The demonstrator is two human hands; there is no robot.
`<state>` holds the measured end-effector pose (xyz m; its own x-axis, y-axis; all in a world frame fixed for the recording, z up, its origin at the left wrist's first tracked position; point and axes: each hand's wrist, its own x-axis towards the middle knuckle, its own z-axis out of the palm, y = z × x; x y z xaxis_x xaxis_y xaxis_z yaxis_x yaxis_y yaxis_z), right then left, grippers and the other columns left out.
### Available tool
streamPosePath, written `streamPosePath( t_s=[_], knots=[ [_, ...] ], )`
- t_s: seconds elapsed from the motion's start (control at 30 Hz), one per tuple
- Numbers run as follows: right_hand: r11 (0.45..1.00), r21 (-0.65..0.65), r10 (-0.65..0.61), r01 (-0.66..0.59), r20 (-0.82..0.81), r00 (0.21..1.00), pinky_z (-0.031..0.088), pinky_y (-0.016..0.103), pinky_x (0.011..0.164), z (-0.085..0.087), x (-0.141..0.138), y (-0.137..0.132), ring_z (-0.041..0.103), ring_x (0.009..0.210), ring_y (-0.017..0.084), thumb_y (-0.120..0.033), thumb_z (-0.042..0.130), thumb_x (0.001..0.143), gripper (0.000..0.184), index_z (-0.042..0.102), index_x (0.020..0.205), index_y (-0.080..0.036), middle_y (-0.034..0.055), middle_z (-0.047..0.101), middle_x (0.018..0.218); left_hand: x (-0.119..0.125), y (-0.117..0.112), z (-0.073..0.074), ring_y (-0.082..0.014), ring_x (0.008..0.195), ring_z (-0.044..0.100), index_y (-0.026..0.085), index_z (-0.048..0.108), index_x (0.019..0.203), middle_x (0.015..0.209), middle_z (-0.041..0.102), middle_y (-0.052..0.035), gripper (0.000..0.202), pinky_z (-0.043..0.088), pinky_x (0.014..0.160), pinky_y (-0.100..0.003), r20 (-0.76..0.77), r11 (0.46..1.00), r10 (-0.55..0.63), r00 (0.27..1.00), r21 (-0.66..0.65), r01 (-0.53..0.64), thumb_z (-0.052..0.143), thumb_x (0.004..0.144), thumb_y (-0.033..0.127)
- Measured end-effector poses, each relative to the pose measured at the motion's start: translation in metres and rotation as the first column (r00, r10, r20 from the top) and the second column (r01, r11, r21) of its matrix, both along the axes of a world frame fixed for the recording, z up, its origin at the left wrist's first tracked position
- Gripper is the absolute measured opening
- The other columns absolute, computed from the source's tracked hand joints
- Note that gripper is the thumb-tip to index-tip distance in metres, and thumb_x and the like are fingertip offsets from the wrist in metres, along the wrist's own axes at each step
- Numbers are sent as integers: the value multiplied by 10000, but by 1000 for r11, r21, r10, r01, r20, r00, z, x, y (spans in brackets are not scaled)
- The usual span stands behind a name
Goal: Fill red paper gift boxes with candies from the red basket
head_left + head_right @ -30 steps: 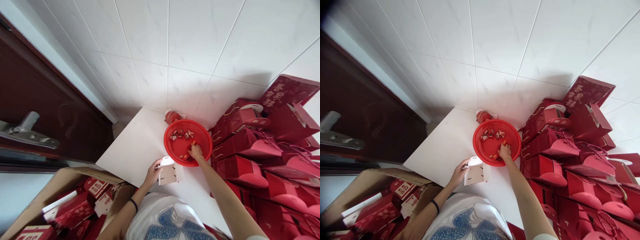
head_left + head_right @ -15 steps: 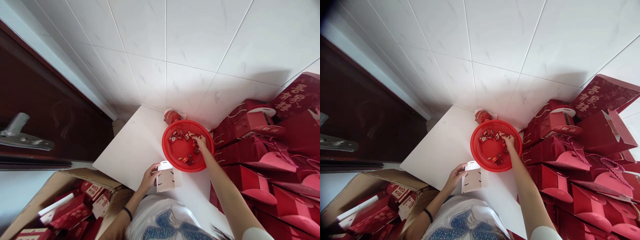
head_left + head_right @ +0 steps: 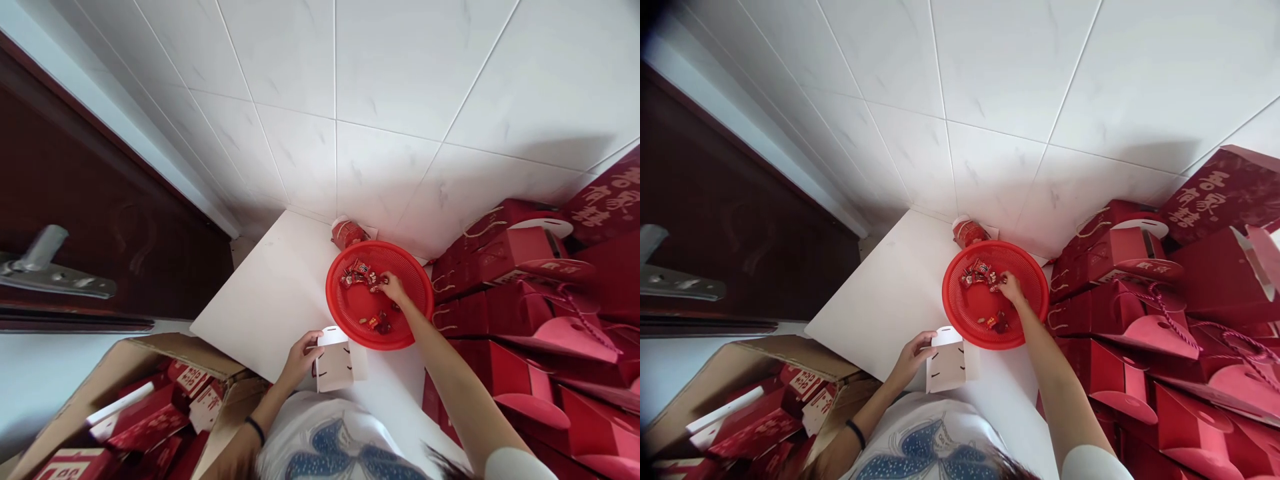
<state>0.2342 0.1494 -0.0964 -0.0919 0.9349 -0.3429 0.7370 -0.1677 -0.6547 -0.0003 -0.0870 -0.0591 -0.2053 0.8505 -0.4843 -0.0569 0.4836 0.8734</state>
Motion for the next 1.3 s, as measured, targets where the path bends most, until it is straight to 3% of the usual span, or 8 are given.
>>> streamPosePath(
  t_s=[0.13,0.3,0.43,0.53,0.67,0.83,1.1,1.3],
  knots=[
    [998,-2,-62,62,12,998,503,292,818,-3,2,-8,685,948,204,-147,725,723,348,655,1062,-181,46,738,986,1,2,1,-223,826,643,203,672,926,906,710,-42,388,501,762,-334,-4,1000,-13,1000,-3,13,721,609,421],
    [983,19,-184,183,35,982,487,306,896,-1,-12,-17,667,1091,232,-165,645,815,355,620,1169,-148,146,694,1159,3,-1,0,-214,812,631,206,669,917,884,707,-39,373,498,755,-328,-5,1000,-24,1000,18,25,717,613,418],
    [970,-5,-244,244,5,970,485,324,911,2,-25,-21,640,1152,272,-141,699,738,412,634,1144,-166,168,663,1204,3,-4,0,-210,833,633,199,681,916,909,707,-44,349,503,793,-331,-12,999,-40,999,19,40,722,615,372],
    [959,-63,-280,276,-68,957,512,318,844,6,-24,-21,669,1059,266,-118,700,687,377,641,1055,-177,122,706,1059,2,-5,2,-215,849,640,193,686,929,904,702,-47,351,508,820,-342,-12,998,-59,998,24,59,726,626,364],
    [941,-186,-322,283,-237,917,542,284,660,17,-4,-19,694,791,210,-242,579,821,130,620,926,-179,64,712,818,0,-4,2,-225,881,647,191,697,933,921,704,-54,348,513,840,-346,-31,997,-74,997,29,75,728,634,365],
    [919,-332,-334,212,-371,867,500,234,526,31,27,-23,624,563,143,-328,581,851,151,596,796,-188,31,685,671,-2,-3,-4,-219,850,654,190,698,936,926,724,-54,344,520,798,-332,-20,994,-93,995,55,94,719,639,362],
    [883,-438,-301,169,-252,919,224,172,358,9,17,-52,398,316,69,15,774,515,324,535,577,-194,-90,406,310,-2,-4,-12,-207,845,667,184,709,941,949,739,-57,314,539,793,-323,-28,988,-115,993,104,118,696,659,321],
    [908,-381,-331,173,-401,854,424,183,448,8,-8,-64,569,448,108,-164,808,645,294,524,701,-211,-53,561,488,0,-7,-7,-207,850,675,187,713,950,931,736,-46,309,550,830,-339,-81,986,-129,988,97,137,679,665,301]
  ],
)
